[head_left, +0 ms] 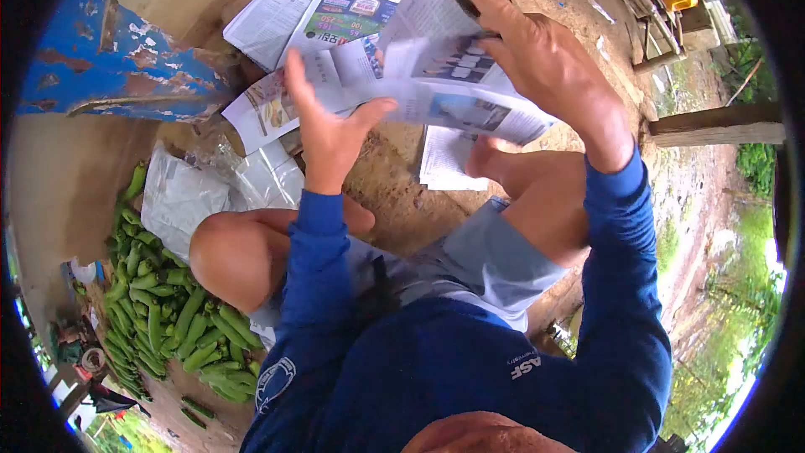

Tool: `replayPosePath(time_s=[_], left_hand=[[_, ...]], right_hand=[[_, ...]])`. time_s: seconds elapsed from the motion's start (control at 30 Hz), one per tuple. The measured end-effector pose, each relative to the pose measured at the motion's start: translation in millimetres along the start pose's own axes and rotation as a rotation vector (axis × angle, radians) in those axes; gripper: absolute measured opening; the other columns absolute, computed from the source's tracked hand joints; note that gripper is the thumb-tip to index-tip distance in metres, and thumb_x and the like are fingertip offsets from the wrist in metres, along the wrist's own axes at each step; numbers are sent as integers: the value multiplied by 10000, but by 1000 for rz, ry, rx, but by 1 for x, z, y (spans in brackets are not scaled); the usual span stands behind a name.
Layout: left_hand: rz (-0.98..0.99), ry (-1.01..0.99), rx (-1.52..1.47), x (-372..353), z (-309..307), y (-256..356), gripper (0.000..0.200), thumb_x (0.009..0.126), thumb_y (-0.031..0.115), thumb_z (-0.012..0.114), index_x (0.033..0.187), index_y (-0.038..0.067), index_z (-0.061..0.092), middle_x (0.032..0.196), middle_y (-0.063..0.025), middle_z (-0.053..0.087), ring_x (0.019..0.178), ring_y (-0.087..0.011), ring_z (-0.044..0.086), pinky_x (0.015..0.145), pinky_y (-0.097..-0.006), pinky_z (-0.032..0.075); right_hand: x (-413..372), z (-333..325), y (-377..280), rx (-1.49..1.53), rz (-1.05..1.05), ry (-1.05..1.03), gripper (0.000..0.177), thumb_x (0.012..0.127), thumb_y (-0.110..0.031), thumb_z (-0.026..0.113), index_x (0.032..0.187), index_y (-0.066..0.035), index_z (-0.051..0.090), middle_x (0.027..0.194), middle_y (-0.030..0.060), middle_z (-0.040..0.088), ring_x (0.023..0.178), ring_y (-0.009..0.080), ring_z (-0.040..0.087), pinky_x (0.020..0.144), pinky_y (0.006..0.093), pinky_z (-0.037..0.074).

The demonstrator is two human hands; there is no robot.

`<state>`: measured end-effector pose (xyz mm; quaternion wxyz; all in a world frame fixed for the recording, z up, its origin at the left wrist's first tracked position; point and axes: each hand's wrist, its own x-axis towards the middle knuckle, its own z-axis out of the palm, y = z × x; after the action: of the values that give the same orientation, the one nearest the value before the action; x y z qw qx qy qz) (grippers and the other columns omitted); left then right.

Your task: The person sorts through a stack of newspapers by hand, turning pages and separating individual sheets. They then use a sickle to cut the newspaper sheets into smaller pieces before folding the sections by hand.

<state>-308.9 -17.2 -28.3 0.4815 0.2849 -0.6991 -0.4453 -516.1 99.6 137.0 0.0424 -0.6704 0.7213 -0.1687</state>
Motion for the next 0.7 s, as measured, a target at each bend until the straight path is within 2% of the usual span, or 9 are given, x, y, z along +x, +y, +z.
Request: replayPosePath(time_s=[0.03,0.17,0.2,0.3,0.33,0.37,0.47,0.6,0.7], left_hand=[[81,-93,61,12,-2,8,1293,624,367,946,1543,-32,128,1578,-229,221,1451,-329,284,1184,-440,244],[224,-338,4,48,-4,12,1354,537,448,969,1535,-37,193,1543,-257,297,1453,-327,283,1195,-421,235],[216,-363,7,53,-6,16,1225,584,389,964,1508,-34,278,1454,-217,442,1379,-303,403,1155,-408,309],[-49,-508,-214,63,-5,36,1068,640,315,946,1467,-24,362,1353,-163,546,1252,-254,525,1071,-376,407],[45,-470,-288,64,1,31,907,678,250,930,1403,-10,452,1249,-116,613,1139,-202,585,989,-340,462],[-7,-509,-279,66,3,31,741,720,236,909,1318,-4,544,1187,-99,651,1076,-188,614,940,-329,490],[-101,-527,-229,60,14,39,482,835,227,822,1213,3,622,1053,-73,708,946,-143,642,859,-308,514],[-75,-442,-142,52,34,29,301,926,209,726,1131,-3,663,980,-72,729,875,-121,640,805,-296,513],[-73,-443,-72,54,43,33,238,950,194,695,1073,-10,682,949,-73,732,847,-116,628,780,-296,507]], right_hand=[[-3,-4,-1,-100,58,-111,611,864,-23,651,1443,-106,472,1083,214,681,974,425,649,791,466,523],[-6,-8,12,-75,-355,76,359,847,-45,589,1199,-53,658,957,196,703,884,363,690,775,436,552],[-7,-14,10,-54,-330,80,276,862,-66,598,1120,-35,692,971,204,701,892,376,683,791,435,551],[-10,-22,20,32,-110,86,259,888,-52,632,1137,15,653,1017,210,680,933,392,655,819,400,517],[-6,-25,28,68,-175,120,249,924,-98,631,1140,20,662,977,154,712,868,302,685,782,371,520],[-4,-29,33,97,-128,112,259,906,-92,626,1133,29,659,997,169,708,875,317,680,777,377,520],[0,-34,29,168,71,118,254,846,-51,606,1076,38,665,1052,229,675,917,384,656,794,417,512],[-2,-13,54,105,-158,326,252,861,-110,662,1065,37,652,1045,234,676,929,394,657,792,432,512],[-10,-29,54,205,105,109,283,868,-141,680,1098,20,651,1046,236,677,937,399,658,797,435,512]])
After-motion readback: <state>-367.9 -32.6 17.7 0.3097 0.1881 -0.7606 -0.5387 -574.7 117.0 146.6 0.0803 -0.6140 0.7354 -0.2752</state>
